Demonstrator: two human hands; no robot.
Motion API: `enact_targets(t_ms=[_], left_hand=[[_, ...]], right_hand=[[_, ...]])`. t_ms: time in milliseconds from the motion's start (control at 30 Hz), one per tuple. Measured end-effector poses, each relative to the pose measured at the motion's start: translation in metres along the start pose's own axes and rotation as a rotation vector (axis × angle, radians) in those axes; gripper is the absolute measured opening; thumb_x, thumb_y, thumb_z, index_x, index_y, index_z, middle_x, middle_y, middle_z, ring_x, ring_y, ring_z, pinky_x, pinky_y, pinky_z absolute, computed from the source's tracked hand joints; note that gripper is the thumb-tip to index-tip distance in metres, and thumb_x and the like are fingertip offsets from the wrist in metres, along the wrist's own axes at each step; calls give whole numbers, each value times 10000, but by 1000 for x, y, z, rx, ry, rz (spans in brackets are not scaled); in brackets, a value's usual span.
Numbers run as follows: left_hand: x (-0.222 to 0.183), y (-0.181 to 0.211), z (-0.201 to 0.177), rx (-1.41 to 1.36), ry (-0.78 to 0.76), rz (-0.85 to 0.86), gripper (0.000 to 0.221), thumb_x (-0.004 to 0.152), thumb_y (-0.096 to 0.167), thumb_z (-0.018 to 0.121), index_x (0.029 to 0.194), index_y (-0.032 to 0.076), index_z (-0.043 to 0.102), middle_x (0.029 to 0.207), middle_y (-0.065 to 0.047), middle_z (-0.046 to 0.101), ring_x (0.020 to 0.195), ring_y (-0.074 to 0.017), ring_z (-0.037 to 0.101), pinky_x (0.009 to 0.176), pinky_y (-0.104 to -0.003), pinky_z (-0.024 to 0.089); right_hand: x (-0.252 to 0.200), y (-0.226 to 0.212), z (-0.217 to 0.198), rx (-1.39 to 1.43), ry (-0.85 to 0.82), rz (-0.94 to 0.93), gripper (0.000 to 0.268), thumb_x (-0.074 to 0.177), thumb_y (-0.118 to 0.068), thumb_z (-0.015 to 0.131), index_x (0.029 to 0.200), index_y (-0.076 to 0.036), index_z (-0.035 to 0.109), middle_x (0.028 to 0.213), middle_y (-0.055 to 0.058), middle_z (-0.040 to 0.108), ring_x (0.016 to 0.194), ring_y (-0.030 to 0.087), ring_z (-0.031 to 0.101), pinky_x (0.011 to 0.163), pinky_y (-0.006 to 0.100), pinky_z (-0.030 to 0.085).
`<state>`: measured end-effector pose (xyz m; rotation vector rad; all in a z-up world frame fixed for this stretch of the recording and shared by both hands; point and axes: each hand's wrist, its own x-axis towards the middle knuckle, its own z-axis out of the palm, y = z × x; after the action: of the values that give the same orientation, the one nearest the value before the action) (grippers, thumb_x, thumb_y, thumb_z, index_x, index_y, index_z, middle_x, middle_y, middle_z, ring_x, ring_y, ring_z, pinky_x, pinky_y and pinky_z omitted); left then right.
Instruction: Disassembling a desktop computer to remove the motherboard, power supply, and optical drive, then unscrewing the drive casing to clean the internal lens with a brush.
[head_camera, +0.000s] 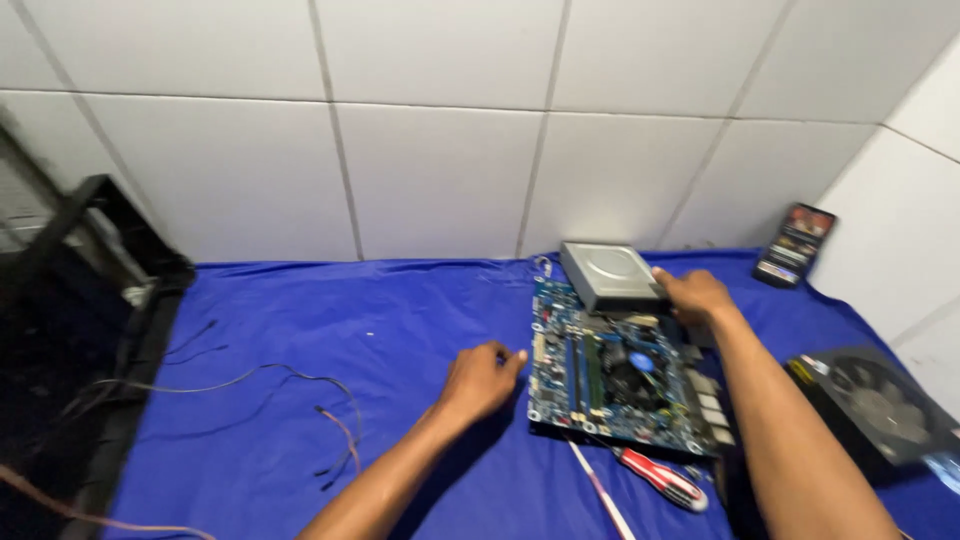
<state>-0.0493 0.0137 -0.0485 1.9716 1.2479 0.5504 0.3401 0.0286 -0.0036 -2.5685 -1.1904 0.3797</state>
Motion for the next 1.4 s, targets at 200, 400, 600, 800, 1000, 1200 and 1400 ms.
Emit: enact_targets(t_ms=[200,400,600,800,1000,1200,1400], left_hand=[[-99,-90,-72,748,111,344,698,834,533,781,1399,183,565,1468,-183,472,1427,-451,331,1064,-788,228],[-194,-208,-107,1009,135,251,562,994,352,455,1528,188,394,1541,-102,441,1418,-325,384,1103,-675,271],[-298,-228,-143,1216,512,-65,256,917,337,474,1013,249,695,985,66,753,735,-123,768,1005,-466,524],[-280,-91,-223,1140,237,-284,263,958,505,433,1118,316,523,898,41,717,765,-224,760,772,-475,586],[-203,-17,-271,1088,616,119,257,1033,425,557,941,188,599,737,-69,675,634,-378,685,545,-514,557],[-14,-206,-275,1121,324,-60,742,871,573,652,1439,116,514,1542,-122,481,1491,-297,368,1197,-672,212],[-94,-235,-258,1121,7,-361,293,902,108,526,997,157,799,1035,-63,787,1004,-313,765,781,-457,646]], right_hand=[[17,-7,11,140,-79,142,1132,794,-798,594,1398,158,579,1485,306,545,1346,480,537,1026,514,434],[-29,-39,3,862,17,195,559,984,-421,771,1118,106,638,1025,197,711,720,311,700,574,390,588],[-87,-61,-34,566,117,72,541,1040,-545,703,981,-8,734,756,232,724,565,271,609,469,362,360],[-144,-81,-42,761,148,-102,399,1071,-431,701,1073,-32,703,959,60,665,817,170,583,684,341,440],[-191,-108,-34,1014,28,-251,333,1096,-316,643,1128,16,664,1037,119,682,859,235,646,750,393,594],[-253,-134,-19,933,45,-157,300,1005,-423,711,963,-126,724,810,-10,573,629,141,426,502,337,299],[-280,-132,11,1272,-299,-112,310,1000,-199,631,1097,90,685,1055,215,736,861,290,669,760,399,552]])
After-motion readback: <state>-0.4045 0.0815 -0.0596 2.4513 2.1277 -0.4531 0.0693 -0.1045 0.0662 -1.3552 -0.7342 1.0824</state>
